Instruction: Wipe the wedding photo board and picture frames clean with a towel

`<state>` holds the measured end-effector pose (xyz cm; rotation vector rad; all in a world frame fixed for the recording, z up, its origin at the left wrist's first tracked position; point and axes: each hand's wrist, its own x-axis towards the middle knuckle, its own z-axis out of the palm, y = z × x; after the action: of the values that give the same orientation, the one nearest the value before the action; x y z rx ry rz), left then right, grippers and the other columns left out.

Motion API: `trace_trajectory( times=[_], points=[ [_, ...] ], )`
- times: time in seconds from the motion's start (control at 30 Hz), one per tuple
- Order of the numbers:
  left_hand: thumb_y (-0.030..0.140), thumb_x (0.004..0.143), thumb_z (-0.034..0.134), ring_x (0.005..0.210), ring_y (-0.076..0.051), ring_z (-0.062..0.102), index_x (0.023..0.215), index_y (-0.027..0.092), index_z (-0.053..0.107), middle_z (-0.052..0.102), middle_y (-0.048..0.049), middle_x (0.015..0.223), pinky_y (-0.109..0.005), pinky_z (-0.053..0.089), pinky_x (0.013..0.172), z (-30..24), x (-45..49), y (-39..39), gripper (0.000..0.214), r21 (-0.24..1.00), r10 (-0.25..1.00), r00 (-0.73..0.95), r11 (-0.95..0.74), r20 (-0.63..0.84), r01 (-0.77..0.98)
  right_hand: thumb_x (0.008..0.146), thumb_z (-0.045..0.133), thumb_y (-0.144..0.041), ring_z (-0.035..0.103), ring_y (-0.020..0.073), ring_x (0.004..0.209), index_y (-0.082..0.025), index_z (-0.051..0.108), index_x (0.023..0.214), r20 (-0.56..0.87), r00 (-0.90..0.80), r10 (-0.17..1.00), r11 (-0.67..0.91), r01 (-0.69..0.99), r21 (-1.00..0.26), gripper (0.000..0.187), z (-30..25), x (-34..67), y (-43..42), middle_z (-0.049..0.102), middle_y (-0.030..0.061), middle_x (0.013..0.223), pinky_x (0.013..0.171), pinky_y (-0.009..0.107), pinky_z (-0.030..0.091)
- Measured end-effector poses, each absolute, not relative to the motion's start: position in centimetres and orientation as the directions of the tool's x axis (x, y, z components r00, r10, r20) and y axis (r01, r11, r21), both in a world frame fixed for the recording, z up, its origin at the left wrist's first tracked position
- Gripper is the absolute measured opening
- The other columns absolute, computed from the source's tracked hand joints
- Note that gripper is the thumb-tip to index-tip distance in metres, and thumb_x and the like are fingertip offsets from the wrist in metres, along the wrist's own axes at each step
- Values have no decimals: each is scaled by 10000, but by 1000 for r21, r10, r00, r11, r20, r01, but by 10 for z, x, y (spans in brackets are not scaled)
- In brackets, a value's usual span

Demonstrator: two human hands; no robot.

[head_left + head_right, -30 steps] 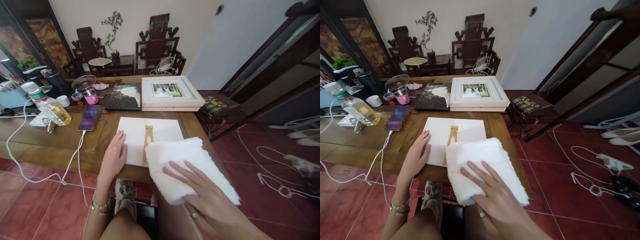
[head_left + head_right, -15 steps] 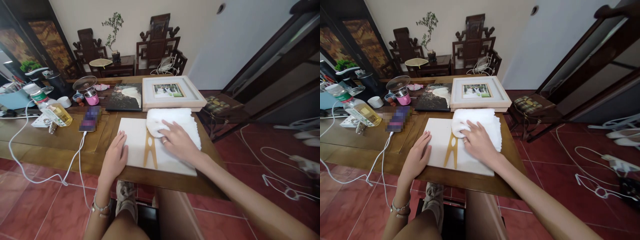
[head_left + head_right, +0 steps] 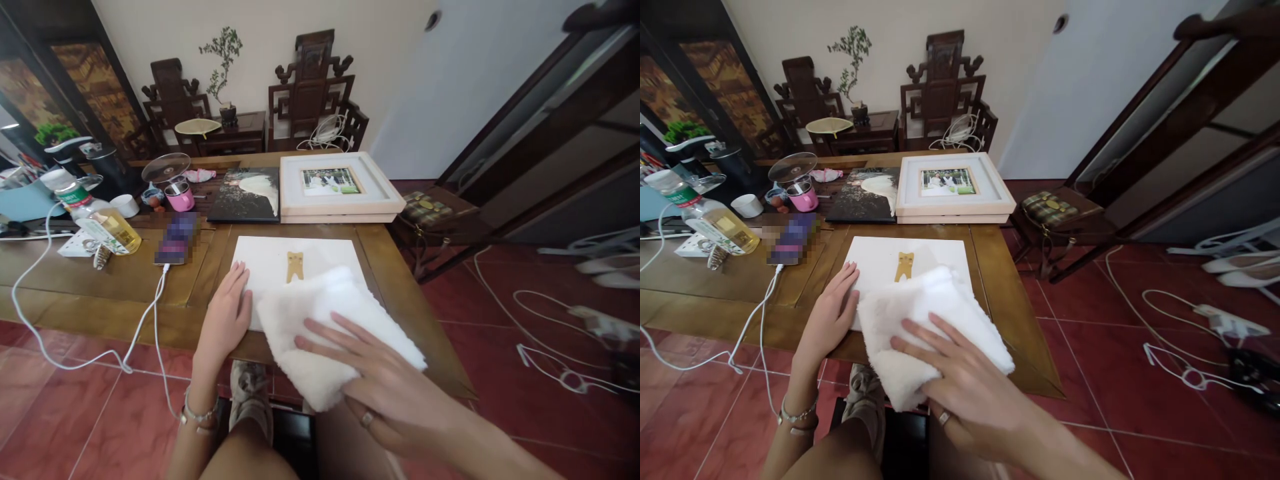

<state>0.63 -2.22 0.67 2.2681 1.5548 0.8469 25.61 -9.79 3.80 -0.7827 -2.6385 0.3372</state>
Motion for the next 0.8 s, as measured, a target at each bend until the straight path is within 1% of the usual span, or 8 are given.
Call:
trace_trajectory(
  times=[0.1, 0.23, 0.3, 0.4, 0.5, 0.57, 0.67, 0.8],
  points=[
    [206, 952, 389, 1406, -226, 334, 1340, 114, 482, 434, -156, 1465, -462, 291, 1163, 7, 6, -22, 410, 524, 915, 256, -391, 313, 757, 704, 448, -43, 375, 264, 1356, -193, 678, 770, 275, -765, 582, 805, 495, -327, 283, 37, 265, -74, 510, 85, 1399, 1099, 566, 318],
    [204, 947, 395, 1405, -231, 336, 1342, 127, 484, 436, -152, 1465, -464, 293, 1163, 6, 6, -22, 412, 536, 911, 255, -399, 324, 744, 766, 431, -70, 401, 272, 1338, -186, 682, 849, 322, -664, 675, 737, 624, -258, 289, 25, 279, -21, 522, 117, 1385, 1109, 592, 274],
    [204, 946, 395, 1405, -234, 337, 1340, 125, 487, 439, -156, 1462, -468, 297, 1161, 6, 5, -22, 412, 540, 911, 253, -399, 325, 741, 791, 433, -101, 428, 284, 1320, -180, 682, 899, 350, -583, 733, 672, 702, -237, 282, 17, 286, 6, 562, 134, 1342, 1104, 598, 274],
    [202, 946, 398, 1404, -234, 337, 1337, 145, 492, 450, -146, 1456, -479, 302, 1157, 6, 5, -22, 406, 545, 910, 255, -403, 328, 735, 812, 413, -117, 456, 284, 1299, -190, 684, 956, 356, -408, 841, 511, 814, -275, 316, 12, 287, 33, 632, 124, 1256, 1078, 591, 318],
    [201, 948, 393, 1408, -236, 329, 1344, 125, 483, 440, -153, 1462, -474, 294, 1161, 6, 5, -23, 413, 544, 914, 255, -394, 315, 741, 827, 395, -124, 457, 303, 1295, -161, 685, 1000, 343, -310, 887, 417, 856, -305, 340, 14, 275, 34, 646, 140, 1229, 1069, 599, 322],
    [203, 949, 389, 1411, -239, 322, 1348, 107, 477, 428, -161, 1469, -468, 288, 1165, 7, 5, -23, 420, 542, 918, 255, -386, 303, 747, 816, 392, -112, 441, 318, 1305, -133, 686, 999, 347, -345, 872, 451, 842, -296, 346, 17, 261, 18, 624, 159, 1258, 1078, 611, 298],
    [205, 945, 393, 1411, -244, 322, 1349, 104, 477, 426, -162, 1470, -463, 285, 1167, 7, 5, -22, 424, 543, 919, 256, -384, 298, 747, 743, 414, -58, 360, 320, 1356, -149, 700, 950, 343, -519, 783, 613, 738, -282, 364, 21, 241, -19, 546, 135, 1362, 1096, 629, 248],
    [150, 919, 390, 1416, -238, 312, 1354, 96, 469, 412, -168, 1477, -457, 279, 1169, 6, 3, -22, 445, 542, 913, 274, -400, 301, 739, 612, 461, -34, 259, 328, 1399, -179, 697, 748, 292, -730, 618, 784, 545, -298, 309, 29, 231, -67, 450, 86, 1448, 1117, 647, 167]
  ],
)
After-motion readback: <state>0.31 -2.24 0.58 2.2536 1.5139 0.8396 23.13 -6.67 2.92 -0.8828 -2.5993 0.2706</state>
